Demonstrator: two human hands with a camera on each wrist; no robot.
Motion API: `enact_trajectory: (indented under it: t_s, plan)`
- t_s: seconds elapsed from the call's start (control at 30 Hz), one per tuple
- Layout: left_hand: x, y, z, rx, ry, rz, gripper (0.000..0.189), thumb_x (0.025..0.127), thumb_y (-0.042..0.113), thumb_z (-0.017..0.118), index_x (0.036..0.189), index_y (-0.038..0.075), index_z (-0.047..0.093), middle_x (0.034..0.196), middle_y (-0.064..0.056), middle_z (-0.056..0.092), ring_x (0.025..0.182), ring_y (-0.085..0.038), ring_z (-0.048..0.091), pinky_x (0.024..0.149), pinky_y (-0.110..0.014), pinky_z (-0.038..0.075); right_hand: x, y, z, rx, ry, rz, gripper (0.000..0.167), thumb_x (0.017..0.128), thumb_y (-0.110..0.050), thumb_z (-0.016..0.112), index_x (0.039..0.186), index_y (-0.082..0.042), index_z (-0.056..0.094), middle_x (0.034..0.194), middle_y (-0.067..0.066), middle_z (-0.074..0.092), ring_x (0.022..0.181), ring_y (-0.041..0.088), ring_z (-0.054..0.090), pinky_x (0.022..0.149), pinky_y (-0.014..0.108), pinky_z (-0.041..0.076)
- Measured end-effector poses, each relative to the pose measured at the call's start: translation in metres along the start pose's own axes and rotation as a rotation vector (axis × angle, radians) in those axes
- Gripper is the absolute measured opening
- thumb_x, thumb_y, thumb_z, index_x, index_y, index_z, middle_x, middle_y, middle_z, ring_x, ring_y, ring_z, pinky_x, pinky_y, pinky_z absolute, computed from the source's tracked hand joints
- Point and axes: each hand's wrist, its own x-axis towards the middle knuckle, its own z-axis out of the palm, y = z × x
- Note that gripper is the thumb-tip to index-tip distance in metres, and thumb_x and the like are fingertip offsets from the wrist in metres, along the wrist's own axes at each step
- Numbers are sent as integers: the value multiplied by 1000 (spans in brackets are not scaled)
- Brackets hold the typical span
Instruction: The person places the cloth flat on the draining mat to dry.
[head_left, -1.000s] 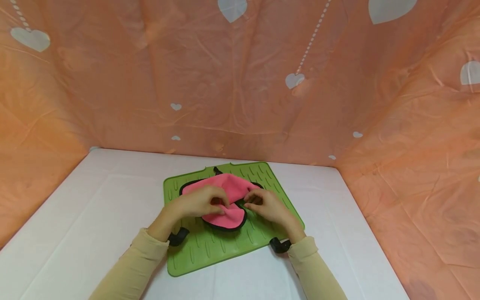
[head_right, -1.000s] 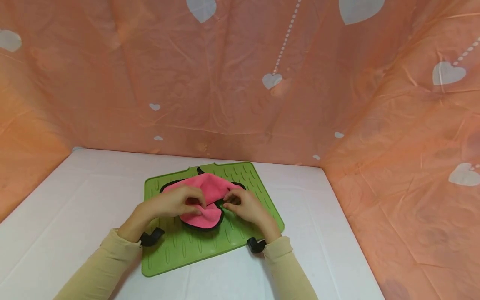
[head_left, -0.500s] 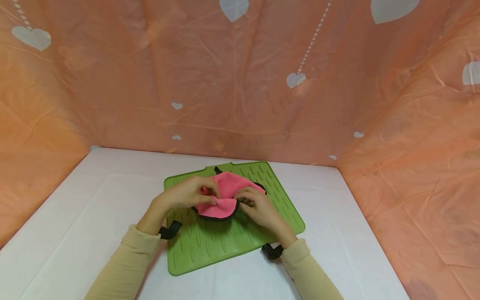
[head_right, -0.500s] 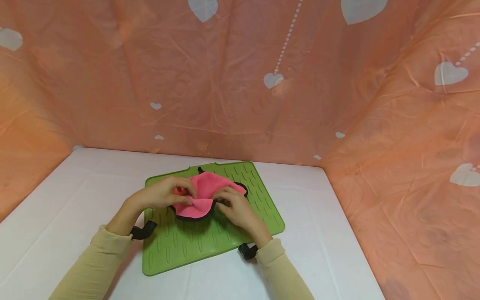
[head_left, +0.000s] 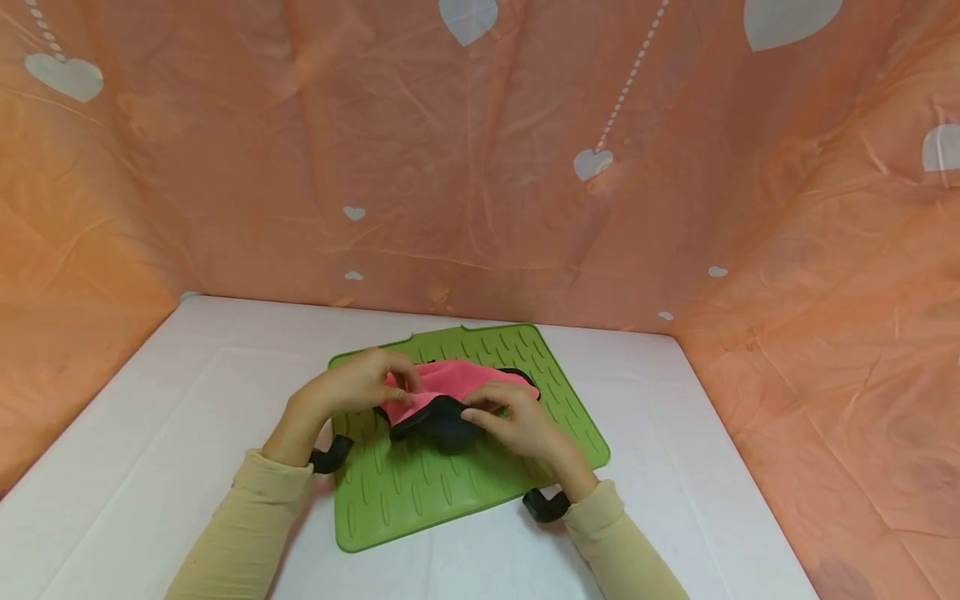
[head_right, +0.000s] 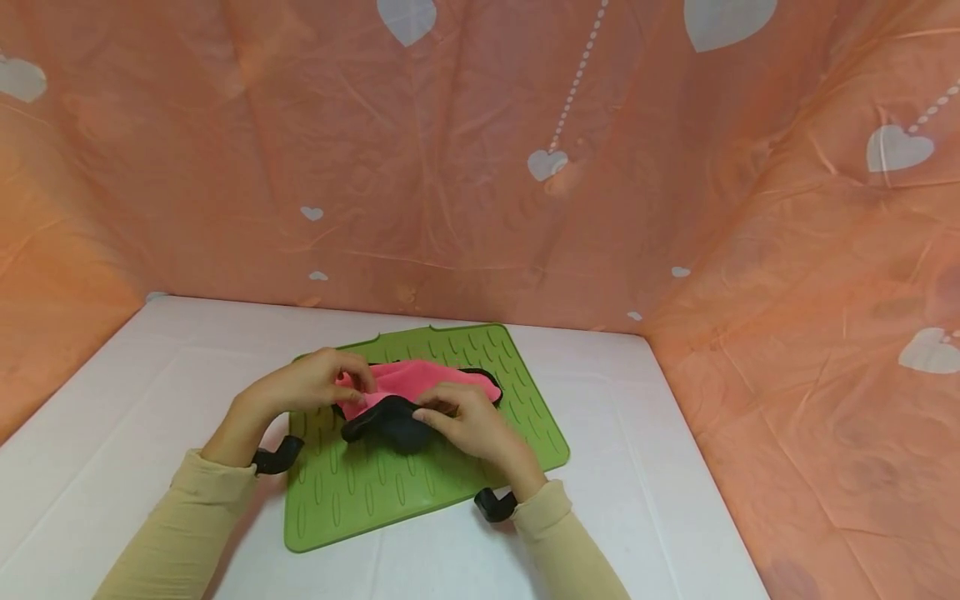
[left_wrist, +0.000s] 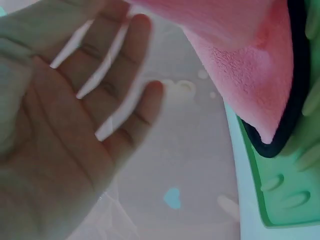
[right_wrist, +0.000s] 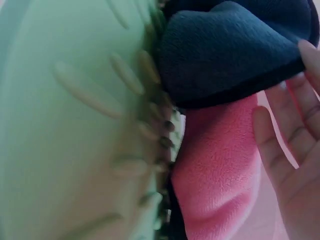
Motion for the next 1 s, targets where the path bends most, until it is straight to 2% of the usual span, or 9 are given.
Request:
enact_trajectory:
  t_s: [0.13,0.27,0.43,0.53,0.67,0.9,1.0]
  plan:
    - [-1,5,0,28,-44,-10,11,96,8,73,105,13,77,99,5,72,89,-11,66,78,-32,56,0,1,6,-13,-67,51,12,99,-14,73,108,-8,77,103,1,76,92,9,68,82,28,58]
    - [-3,21,2,16,-25,13,7,98,15,73,104,13,76,97,7,71,85,-11,65,76,-32,55,0,2,8,-8,-60,74,13,98,-14,74,109,-9,78,104,1,77,94,9,69,82,28,58]
    - [4,42,16,97,-26,63,12,94,31,80,93,20,73,89,13,66,83,-5,61,74,-29,54,1,2,8,7,-44,62,13,97,-10,74,109,-6,78,103,4,77,89,10,71,79,27,59]
    - [7,48,25,164,-38,57,15,91,28,83,89,20,71,85,13,63,78,-3,58,71,-26,52,0,3,7,25,-34,78,13,97,-8,74,109,-5,78,101,6,77,87,11,71,78,27,59]
    - [8,50,32,199,-37,30,14,89,20,83,88,19,70,82,13,62,75,-3,56,69,-25,51,0,2,7,38,-32,96,13,97,-8,73,109,-4,78,101,8,77,88,13,72,79,28,59]
    - [10,48,37,257,6,-31,13,89,22,83,95,19,71,88,11,63,78,-5,57,70,-27,51,1,2,7,51,-25,113,14,98,-9,73,109,-3,78,100,8,78,88,13,73,78,28,60]
    - [12,46,38,280,20,-34,13,89,21,84,94,19,72,88,10,63,77,-6,57,70,-28,51,1,2,8,49,-27,119,14,97,-9,74,109,-4,78,100,6,78,87,10,72,78,27,59]
